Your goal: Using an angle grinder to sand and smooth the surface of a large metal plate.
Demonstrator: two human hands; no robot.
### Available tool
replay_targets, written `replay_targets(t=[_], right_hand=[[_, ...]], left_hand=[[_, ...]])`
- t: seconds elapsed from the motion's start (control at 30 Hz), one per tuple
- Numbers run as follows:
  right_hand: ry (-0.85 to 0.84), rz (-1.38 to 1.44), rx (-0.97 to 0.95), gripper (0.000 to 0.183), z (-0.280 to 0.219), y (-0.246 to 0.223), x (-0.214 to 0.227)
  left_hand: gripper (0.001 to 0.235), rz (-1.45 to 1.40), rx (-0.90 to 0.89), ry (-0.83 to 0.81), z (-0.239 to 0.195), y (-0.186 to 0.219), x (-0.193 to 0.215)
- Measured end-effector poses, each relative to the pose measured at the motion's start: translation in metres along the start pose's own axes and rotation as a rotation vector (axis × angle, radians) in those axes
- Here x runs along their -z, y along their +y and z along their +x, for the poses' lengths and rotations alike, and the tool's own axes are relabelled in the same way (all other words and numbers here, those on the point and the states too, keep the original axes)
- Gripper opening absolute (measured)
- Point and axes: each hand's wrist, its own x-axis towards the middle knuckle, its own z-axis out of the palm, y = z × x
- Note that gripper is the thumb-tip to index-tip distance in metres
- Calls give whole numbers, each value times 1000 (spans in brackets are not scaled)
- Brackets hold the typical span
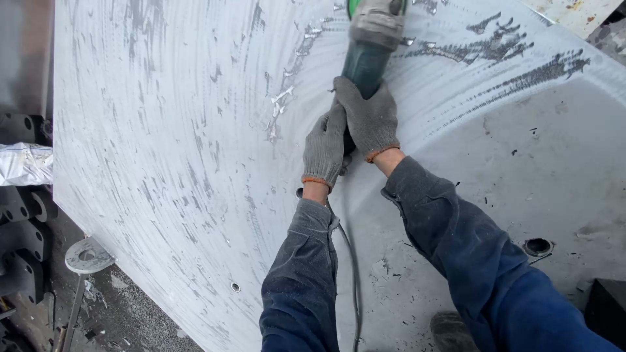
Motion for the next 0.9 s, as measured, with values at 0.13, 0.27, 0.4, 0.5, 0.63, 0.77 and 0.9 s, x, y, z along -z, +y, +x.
replay_targets(t=[0.13,0.27,0.4,0.5,0.63,0.77,0.9], right_hand=[[-41,-82,31,71,28,-12,20],[-159,-393,27,63,37,-19,25],[-16,69,26,60,10,-10,43],[-198,-375,91,60,16,-4,70],[-314,-465,-99,60,-34,-9,82],[-177,-231,-4,61,-76,12,95],[-313,-717,-232,78,-94,-27,82]], left_hand=[[84,151,-368,-34,-20,25,-28],[87,-218,67,63,-30,56,-33],[85,81,-40,-124,-58,59,-13],[89,40,-149,-33,-54,34,-61],[90,-271,-1,63,-108,-3,-58],[86,-86,-49,-78,-131,-30,-54],[85,-382,46,-61,-152,-77,-81]])
